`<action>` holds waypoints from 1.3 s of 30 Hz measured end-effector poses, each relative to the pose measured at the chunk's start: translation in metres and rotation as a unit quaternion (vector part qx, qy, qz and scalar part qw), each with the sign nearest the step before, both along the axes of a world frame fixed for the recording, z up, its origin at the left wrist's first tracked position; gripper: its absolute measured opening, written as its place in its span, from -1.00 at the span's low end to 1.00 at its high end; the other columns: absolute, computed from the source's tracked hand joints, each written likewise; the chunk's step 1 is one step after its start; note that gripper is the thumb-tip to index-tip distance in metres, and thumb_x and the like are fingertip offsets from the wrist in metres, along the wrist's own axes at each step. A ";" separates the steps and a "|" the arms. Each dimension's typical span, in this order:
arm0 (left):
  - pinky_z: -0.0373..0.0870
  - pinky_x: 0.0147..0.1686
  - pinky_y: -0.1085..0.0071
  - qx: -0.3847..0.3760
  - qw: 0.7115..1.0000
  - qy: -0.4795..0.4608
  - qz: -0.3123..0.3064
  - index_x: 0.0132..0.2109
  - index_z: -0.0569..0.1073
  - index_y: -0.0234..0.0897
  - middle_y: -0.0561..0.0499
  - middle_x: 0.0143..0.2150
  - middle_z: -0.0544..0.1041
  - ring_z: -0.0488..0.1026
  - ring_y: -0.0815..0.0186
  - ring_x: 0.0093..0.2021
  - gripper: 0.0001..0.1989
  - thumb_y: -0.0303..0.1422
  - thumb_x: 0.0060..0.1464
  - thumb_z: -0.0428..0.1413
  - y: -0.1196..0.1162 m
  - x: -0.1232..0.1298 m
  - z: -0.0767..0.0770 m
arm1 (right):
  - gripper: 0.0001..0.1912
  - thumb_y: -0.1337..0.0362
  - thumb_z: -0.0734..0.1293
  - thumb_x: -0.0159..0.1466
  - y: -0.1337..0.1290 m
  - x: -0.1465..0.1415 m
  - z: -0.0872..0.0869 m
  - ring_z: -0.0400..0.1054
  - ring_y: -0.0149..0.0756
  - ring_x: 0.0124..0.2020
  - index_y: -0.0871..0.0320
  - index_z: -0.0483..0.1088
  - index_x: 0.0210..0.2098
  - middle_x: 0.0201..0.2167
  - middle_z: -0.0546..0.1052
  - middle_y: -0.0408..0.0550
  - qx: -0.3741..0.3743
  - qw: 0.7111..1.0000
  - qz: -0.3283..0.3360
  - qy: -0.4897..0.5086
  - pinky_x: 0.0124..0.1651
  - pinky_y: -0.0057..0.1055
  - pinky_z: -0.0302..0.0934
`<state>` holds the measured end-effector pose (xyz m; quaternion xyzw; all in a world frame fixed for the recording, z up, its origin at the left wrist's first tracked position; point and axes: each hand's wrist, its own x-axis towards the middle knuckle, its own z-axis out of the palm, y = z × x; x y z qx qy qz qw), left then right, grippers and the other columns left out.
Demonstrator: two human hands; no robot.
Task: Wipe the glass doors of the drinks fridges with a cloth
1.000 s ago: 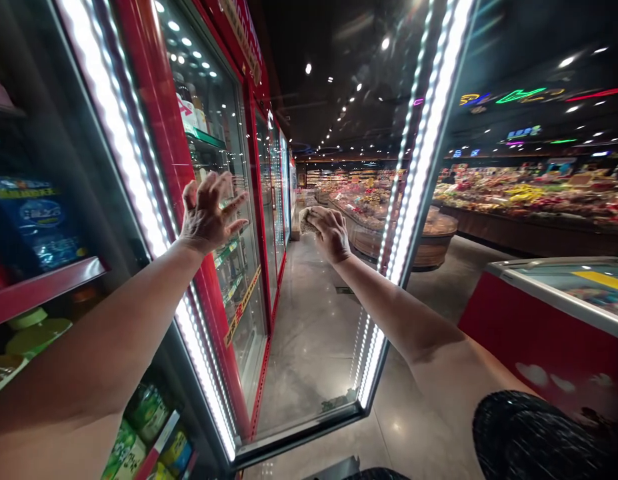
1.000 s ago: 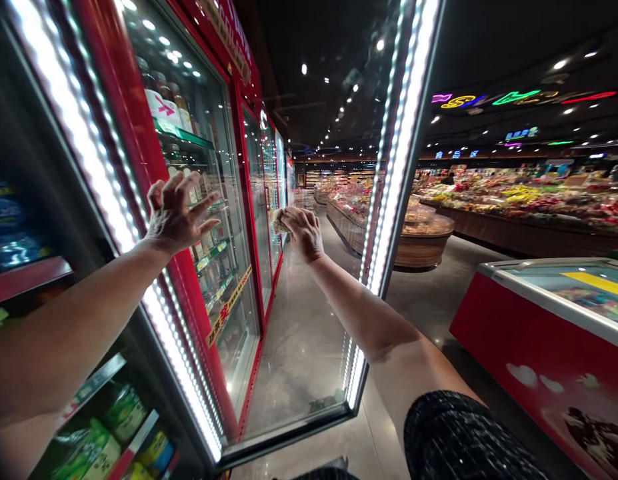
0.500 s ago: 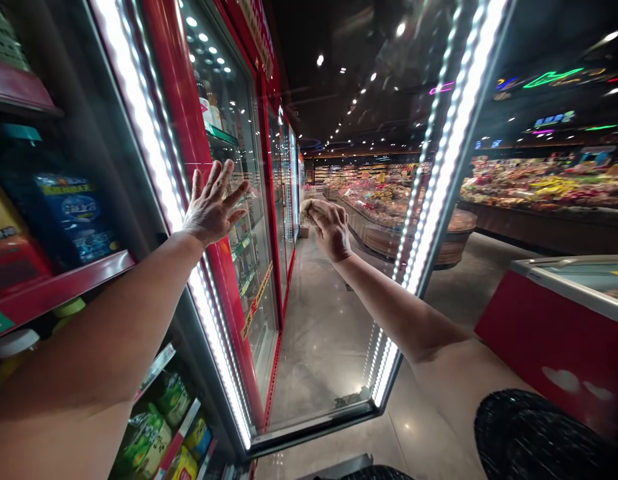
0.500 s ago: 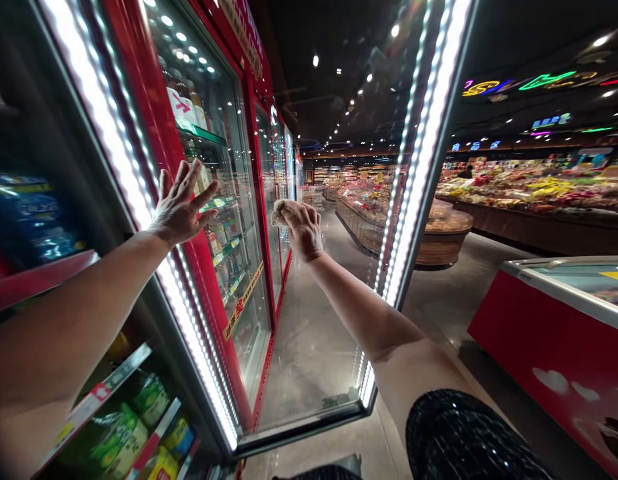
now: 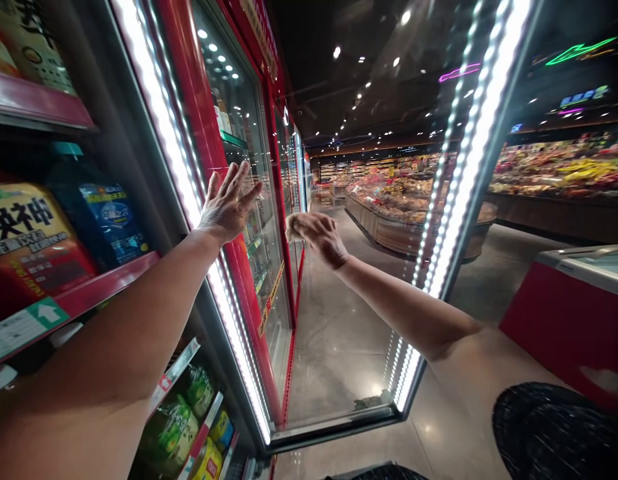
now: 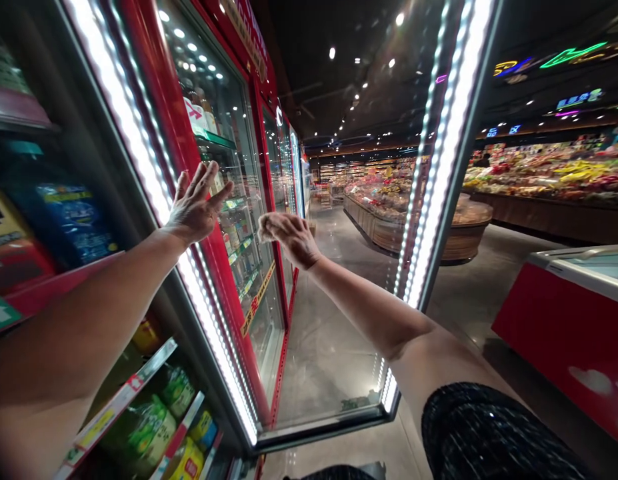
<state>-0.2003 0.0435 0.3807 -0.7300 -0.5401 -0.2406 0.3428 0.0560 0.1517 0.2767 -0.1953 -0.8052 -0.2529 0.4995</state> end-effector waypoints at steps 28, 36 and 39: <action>0.22 0.28 -0.19 -0.005 0.998 0.064 0.008 0.55 -0.07 0.08 -0.14 0.44 0.23 0.20 -0.17 0.37 -0.18 -0.51 0.26 -0.02 -0.026 0.005 0.041 | -0.51 0.33 0.16 0.50 -0.051 -0.112 0.013 0.14 -0.06 0.31 -0.04 0.28 0.39 0.33 0.40 -0.02 -0.012 0.985 0.066 -0.157 0.29 -0.11 0.11; 0.29 0.26 -0.12 0.013 0.996 0.085 0.014 0.49 0.18 0.03 -0.07 0.44 0.26 0.22 -0.09 0.34 -0.34 -0.47 0.31 -0.03 -0.022 -0.001 0.041 | -0.59 0.32 0.18 0.50 -0.063 -0.140 0.002 0.19 -0.13 0.24 0.01 0.41 0.27 0.21 0.50 -0.05 -0.003 0.977 0.081 -0.199 0.26 -0.18 0.08; 0.27 0.28 -0.12 0.012 0.996 0.089 0.029 0.43 0.31 -0.03 -0.05 0.46 0.23 0.21 -0.07 0.36 -0.42 -0.49 0.33 -0.05 -0.021 -0.001 0.040 | -0.58 0.34 0.22 0.48 -0.056 -0.128 0.005 0.23 -0.13 0.20 0.04 0.41 0.28 0.20 0.52 -0.03 0.018 0.970 0.107 -0.217 0.24 -0.17 0.11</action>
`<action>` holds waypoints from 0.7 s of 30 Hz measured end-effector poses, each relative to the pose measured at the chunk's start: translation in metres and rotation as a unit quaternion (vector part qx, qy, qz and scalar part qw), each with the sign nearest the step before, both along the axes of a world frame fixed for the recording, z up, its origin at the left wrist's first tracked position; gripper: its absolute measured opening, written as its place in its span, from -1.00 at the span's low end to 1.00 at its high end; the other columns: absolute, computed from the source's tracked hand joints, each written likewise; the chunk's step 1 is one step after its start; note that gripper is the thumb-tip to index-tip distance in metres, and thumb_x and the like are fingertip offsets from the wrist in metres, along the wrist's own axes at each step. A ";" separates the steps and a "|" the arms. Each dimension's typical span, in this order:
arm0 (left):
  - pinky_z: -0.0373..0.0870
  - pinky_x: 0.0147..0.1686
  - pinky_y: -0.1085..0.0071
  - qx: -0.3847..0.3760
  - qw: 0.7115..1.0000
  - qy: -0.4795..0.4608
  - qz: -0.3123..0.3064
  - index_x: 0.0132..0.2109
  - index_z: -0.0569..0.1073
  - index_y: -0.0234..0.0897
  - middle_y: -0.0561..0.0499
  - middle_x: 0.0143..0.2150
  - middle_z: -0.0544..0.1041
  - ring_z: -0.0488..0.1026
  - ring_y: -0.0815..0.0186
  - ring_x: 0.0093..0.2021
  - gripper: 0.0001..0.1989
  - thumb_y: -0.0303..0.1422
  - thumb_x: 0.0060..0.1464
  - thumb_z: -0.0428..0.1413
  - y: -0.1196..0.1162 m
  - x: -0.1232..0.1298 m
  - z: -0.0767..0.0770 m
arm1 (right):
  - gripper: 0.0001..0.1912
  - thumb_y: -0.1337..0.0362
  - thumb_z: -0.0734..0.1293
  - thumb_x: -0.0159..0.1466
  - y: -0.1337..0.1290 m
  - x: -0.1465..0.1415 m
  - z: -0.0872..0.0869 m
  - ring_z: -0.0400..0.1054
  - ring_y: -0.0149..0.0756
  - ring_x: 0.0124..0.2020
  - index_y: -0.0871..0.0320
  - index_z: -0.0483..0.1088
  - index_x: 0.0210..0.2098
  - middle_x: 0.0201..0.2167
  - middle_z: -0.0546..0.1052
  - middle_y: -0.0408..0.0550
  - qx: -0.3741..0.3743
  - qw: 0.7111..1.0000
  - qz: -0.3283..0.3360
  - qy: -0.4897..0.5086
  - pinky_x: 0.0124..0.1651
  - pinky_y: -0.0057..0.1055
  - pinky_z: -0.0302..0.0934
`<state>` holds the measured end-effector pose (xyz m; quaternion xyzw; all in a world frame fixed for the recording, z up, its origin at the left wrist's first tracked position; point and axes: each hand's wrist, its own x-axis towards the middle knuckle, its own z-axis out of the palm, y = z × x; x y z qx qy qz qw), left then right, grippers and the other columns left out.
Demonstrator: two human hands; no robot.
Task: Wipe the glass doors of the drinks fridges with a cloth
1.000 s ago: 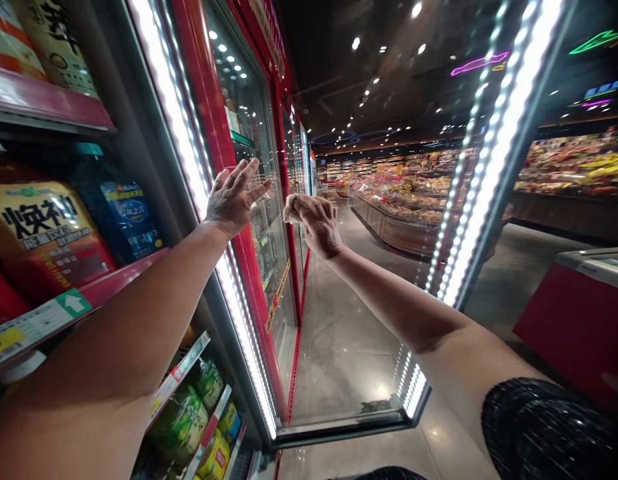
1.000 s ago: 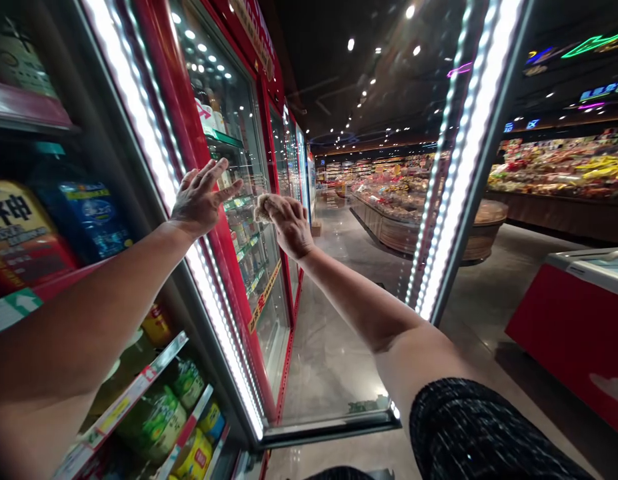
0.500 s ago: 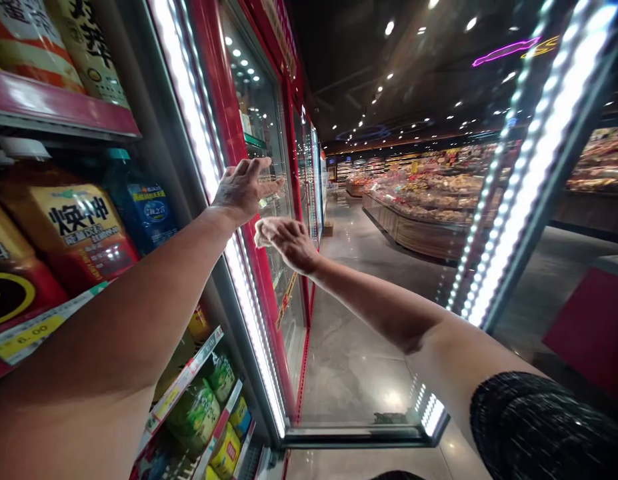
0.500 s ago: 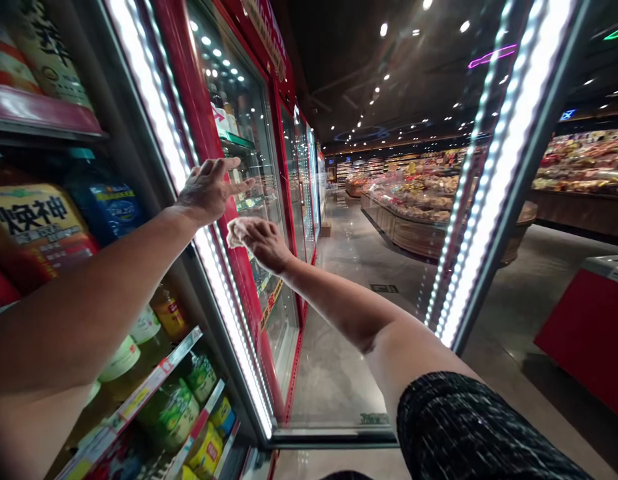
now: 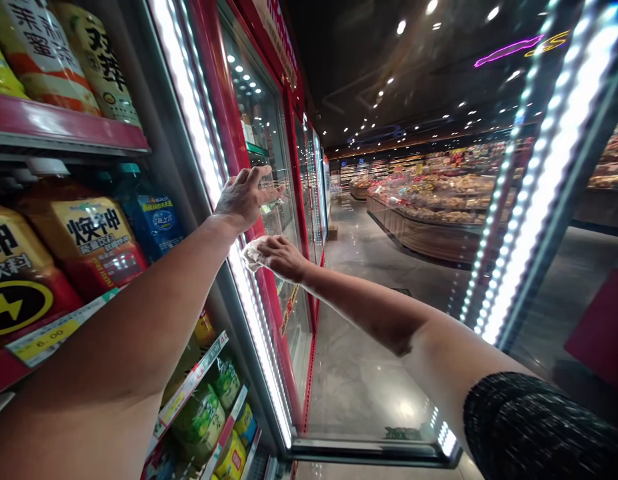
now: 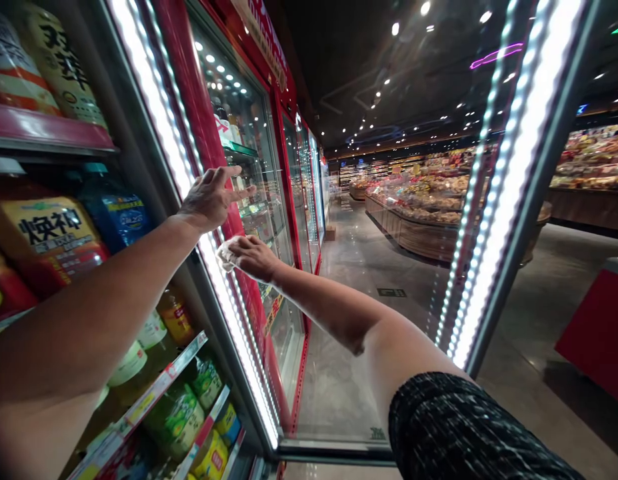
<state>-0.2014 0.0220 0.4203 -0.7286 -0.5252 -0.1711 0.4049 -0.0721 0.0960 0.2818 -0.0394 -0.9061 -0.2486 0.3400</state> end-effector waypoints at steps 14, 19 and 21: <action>0.30 0.33 -0.15 0.020 0.999 -0.010 -0.029 0.48 0.22 -0.11 -0.09 0.47 0.24 0.21 -0.04 0.40 -0.25 -0.61 0.18 -0.08 0.001 -0.002 -0.007 | -0.40 0.48 0.19 0.43 0.023 0.066 0.043 0.20 -0.05 0.28 -0.14 0.29 0.37 0.34 0.42 -0.15 0.004 0.992 -0.060 0.115 0.25 -0.05 0.17; 0.28 0.32 -0.24 0.045 0.998 -0.009 -0.044 0.51 0.04 -0.20 -0.10 0.48 0.23 0.18 -0.09 0.39 -0.18 -0.51 0.12 0.00 0.008 -0.002 -0.012 | -0.46 0.43 0.21 0.44 0.034 0.108 0.038 0.18 0.02 0.31 -0.13 0.36 0.33 0.35 0.41 -0.11 -0.001 0.975 -0.098 0.201 0.25 0.00 0.12; 0.27 0.34 -0.15 0.062 0.997 -0.020 -0.035 0.51 0.09 -0.26 -0.16 0.46 0.26 0.22 -0.07 0.38 -0.29 -0.46 0.23 -0.05 0.009 0.003 -0.014 | -0.50 0.37 0.24 0.45 0.033 0.118 0.025 0.21 -0.05 0.30 -0.12 0.37 0.32 0.32 0.45 -0.09 0.021 0.987 -0.078 0.139 0.23 -0.07 0.15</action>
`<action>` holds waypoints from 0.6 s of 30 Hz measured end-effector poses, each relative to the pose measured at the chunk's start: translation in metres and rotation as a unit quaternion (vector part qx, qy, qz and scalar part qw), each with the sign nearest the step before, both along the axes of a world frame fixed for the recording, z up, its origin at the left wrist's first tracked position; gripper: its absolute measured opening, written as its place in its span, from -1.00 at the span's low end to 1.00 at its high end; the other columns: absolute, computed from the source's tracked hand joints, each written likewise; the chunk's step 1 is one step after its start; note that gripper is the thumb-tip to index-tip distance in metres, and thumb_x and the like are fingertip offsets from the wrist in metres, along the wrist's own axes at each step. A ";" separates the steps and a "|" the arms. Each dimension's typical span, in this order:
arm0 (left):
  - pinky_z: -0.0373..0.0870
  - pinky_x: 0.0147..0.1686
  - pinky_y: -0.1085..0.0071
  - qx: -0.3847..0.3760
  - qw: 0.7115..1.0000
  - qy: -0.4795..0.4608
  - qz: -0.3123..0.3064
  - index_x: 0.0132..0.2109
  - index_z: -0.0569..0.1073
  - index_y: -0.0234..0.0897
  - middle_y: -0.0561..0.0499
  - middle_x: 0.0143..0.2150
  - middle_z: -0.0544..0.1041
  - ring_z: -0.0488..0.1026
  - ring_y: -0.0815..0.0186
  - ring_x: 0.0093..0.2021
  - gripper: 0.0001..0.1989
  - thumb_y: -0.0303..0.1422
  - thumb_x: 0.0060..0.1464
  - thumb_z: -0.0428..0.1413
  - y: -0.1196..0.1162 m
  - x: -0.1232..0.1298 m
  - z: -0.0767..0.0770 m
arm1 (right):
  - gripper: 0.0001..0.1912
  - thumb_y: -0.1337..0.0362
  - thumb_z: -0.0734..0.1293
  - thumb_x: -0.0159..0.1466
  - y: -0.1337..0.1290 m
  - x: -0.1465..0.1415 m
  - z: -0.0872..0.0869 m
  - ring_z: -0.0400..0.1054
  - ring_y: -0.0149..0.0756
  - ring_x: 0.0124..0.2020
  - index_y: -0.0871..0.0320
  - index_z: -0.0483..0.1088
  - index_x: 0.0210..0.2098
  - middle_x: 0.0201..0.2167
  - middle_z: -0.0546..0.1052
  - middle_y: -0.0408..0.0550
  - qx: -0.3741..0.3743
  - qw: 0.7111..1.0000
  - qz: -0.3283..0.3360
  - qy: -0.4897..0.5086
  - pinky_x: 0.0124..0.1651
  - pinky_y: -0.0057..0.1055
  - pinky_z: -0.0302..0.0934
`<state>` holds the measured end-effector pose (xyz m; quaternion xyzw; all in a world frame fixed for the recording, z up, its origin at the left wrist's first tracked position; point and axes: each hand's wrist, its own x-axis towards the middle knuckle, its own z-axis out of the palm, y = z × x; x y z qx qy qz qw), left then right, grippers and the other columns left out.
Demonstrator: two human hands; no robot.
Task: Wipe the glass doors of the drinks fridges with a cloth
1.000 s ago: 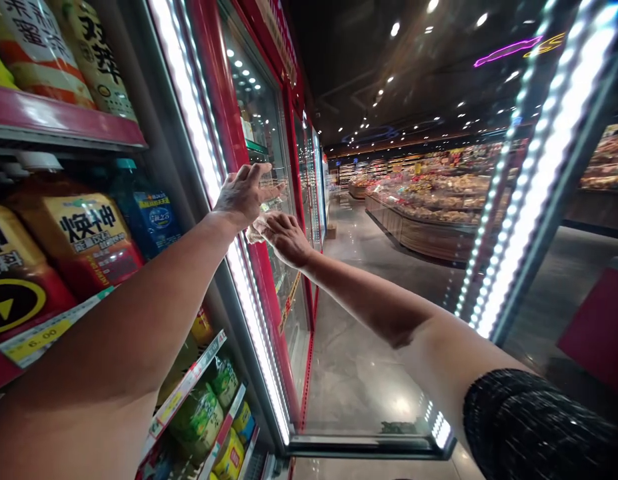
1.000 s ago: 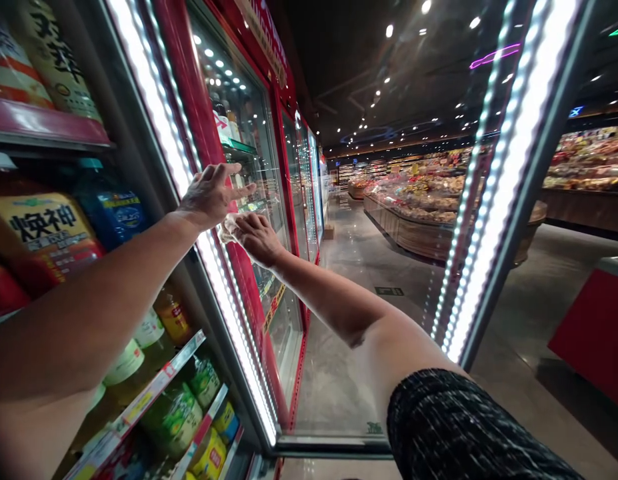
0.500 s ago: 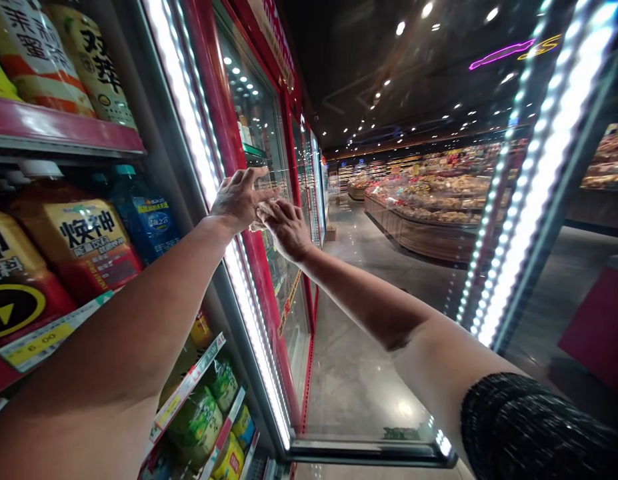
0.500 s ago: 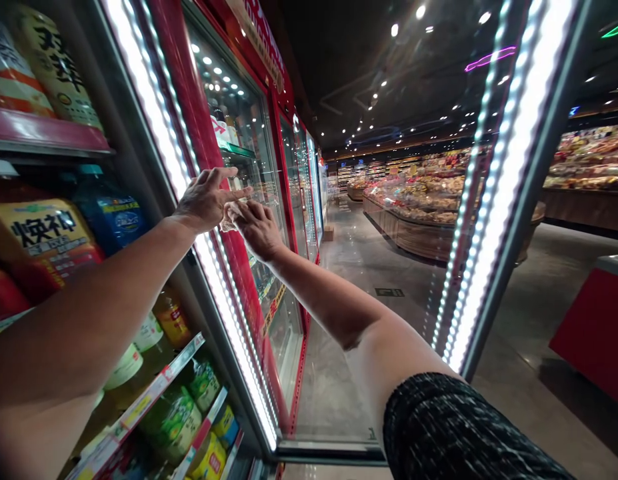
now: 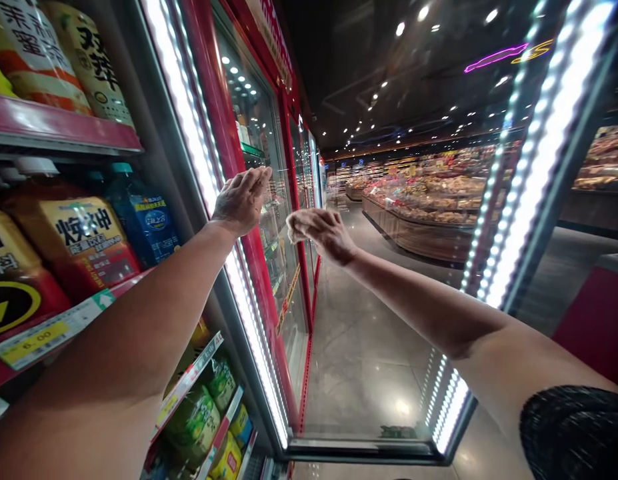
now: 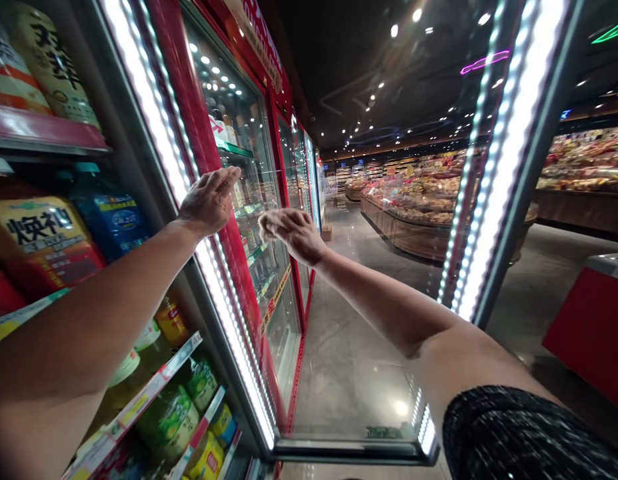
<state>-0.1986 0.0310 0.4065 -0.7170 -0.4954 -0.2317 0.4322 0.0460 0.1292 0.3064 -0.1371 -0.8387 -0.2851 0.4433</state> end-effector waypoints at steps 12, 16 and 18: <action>-0.05 0.41 -0.34 0.030 0.991 -0.133 0.010 0.45 0.23 -0.12 -0.23 0.45 0.21 0.10 -0.22 0.44 -0.41 -0.14 0.35 -0.01 0.009 0.038 -0.018 | -0.54 0.38 0.21 0.44 0.018 0.063 0.017 0.25 -0.03 0.28 -0.09 0.45 0.24 0.27 0.50 -0.06 0.009 0.997 -0.029 0.077 0.25 0.01 0.14; -0.15 0.43 -0.34 0.063 0.983 -0.170 -0.014 0.47 0.16 -0.05 -0.22 0.48 0.15 -0.03 -0.16 0.51 -0.35 -0.03 0.33 0.01 0.026 0.043 -0.031 | -0.56 0.31 0.24 0.45 0.018 0.086 0.013 0.27 -0.09 0.29 -0.17 0.43 0.25 0.26 0.51 -0.13 0.007 1.000 -0.017 -0.023 0.26 -0.04 0.16; -0.13 0.44 -0.31 0.072 0.981 -0.178 -0.015 0.50 0.08 -0.07 -0.23 0.51 0.07 -0.14 -0.14 0.55 -0.27 0.04 0.31 0.01 0.033 0.046 -0.037 | -0.56 0.30 0.22 0.46 0.023 0.101 0.025 0.27 -0.08 0.29 -0.17 0.42 0.26 0.26 0.51 -0.13 0.012 0.999 -0.035 -0.005 0.27 -0.03 0.16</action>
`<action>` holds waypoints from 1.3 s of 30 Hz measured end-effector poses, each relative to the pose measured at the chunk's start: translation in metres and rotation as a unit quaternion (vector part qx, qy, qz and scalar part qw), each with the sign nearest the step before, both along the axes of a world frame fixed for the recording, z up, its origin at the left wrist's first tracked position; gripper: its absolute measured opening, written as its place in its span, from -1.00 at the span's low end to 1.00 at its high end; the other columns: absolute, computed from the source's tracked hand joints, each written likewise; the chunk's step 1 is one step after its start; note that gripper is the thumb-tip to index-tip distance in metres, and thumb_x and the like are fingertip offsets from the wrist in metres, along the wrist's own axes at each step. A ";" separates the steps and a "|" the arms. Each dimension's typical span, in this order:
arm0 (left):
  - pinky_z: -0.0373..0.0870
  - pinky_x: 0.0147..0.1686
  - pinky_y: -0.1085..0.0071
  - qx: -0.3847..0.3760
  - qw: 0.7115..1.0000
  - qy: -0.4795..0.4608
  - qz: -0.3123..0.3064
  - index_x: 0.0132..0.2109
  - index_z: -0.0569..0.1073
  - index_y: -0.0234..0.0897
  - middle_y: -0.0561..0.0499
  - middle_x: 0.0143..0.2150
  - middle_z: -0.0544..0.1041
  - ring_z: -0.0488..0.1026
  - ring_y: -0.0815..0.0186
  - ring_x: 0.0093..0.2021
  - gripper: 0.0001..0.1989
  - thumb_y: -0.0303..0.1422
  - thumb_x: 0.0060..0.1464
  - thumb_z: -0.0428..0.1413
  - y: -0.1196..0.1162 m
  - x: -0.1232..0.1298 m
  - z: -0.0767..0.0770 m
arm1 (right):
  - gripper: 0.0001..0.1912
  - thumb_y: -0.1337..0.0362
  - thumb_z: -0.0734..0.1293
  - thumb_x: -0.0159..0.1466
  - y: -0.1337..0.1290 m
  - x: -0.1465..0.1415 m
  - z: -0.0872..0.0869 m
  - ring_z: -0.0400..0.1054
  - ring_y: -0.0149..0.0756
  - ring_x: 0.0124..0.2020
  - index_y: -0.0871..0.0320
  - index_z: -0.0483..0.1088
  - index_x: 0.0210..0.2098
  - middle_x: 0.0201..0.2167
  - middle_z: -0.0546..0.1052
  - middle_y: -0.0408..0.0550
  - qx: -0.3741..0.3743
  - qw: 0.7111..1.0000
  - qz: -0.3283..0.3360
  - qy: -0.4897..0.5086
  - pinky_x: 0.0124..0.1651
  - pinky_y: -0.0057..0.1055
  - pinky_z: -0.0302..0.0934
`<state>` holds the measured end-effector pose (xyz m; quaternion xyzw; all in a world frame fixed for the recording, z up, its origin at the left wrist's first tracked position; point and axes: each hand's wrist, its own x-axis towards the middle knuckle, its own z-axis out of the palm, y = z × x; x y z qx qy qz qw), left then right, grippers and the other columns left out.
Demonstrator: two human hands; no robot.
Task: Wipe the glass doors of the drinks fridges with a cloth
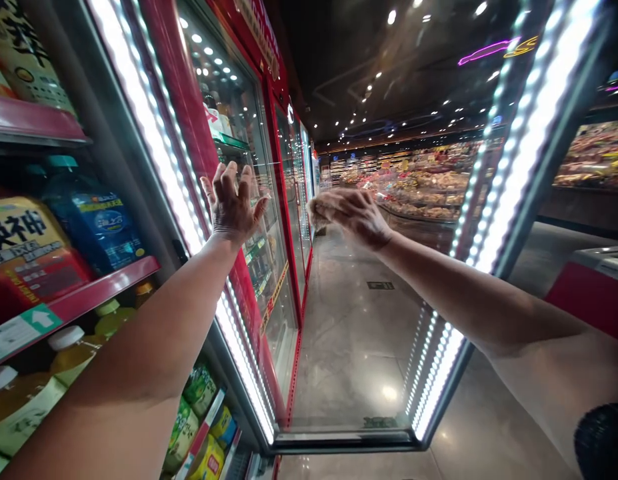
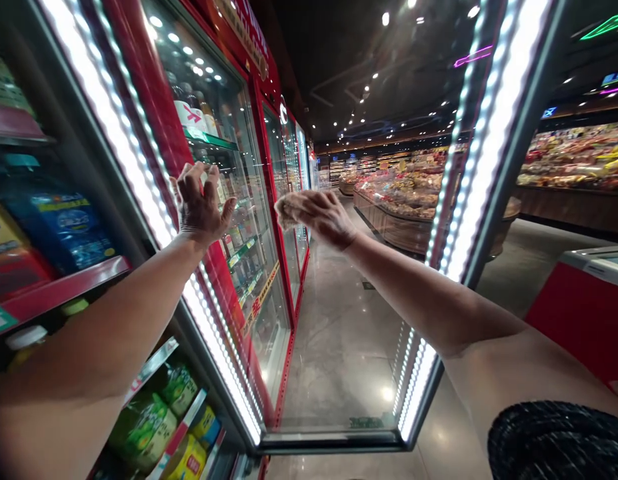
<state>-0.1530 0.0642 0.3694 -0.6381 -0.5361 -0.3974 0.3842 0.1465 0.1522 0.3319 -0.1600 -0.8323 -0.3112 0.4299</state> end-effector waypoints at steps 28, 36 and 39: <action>-0.17 0.48 -0.22 -0.110 0.994 -0.020 -0.002 0.55 -0.02 0.01 -0.11 0.48 0.24 -0.07 0.07 0.56 -0.32 0.03 0.39 -0.27 0.007 0.006 -0.018 | -0.66 0.21 0.22 0.48 0.042 0.125 0.001 0.30 -0.11 0.25 -0.12 0.54 0.13 0.17 0.58 -0.04 0.082 0.991 -0.034 0.097 0.23 -0.07 0.13; -0.59 0.42 -0.26 -0.106 0.989 0.027 0.100 0.43 0.21 0.09 0.26 0.40 0.34 -0.66 0.08 0.55 -0.35 0.11 0.35 -0.32 -0.003 0.014 -0.013 | -0.66 0.28 0.24 0.45 0.038 0.142 -0.020 0.35 -0.10 0.22 -0.08 0.55 0.12 0.17 0.58 -0.07 0.020 0.994 -0.062 0.089 0.23 -0.05 0.19; -0.59 0.46 -0.12 -0.112 0.985 0.072 0.110 0.46 0.13 -0.16 0.15 0.51 0.16 -0.54 0.14 0.58 -0.34 0.00 0.37 -0.31 -0.007 0.038 -0.005 | -0.67 0.27 0.25 0.46 0.046 0.154 -0.009 0.36 -0.08 0.19 -0.10 0.56 0.10 0.16 0.58 -0.07 0.016 0.993 -0.051 0.107 0.22 -0.04 0.21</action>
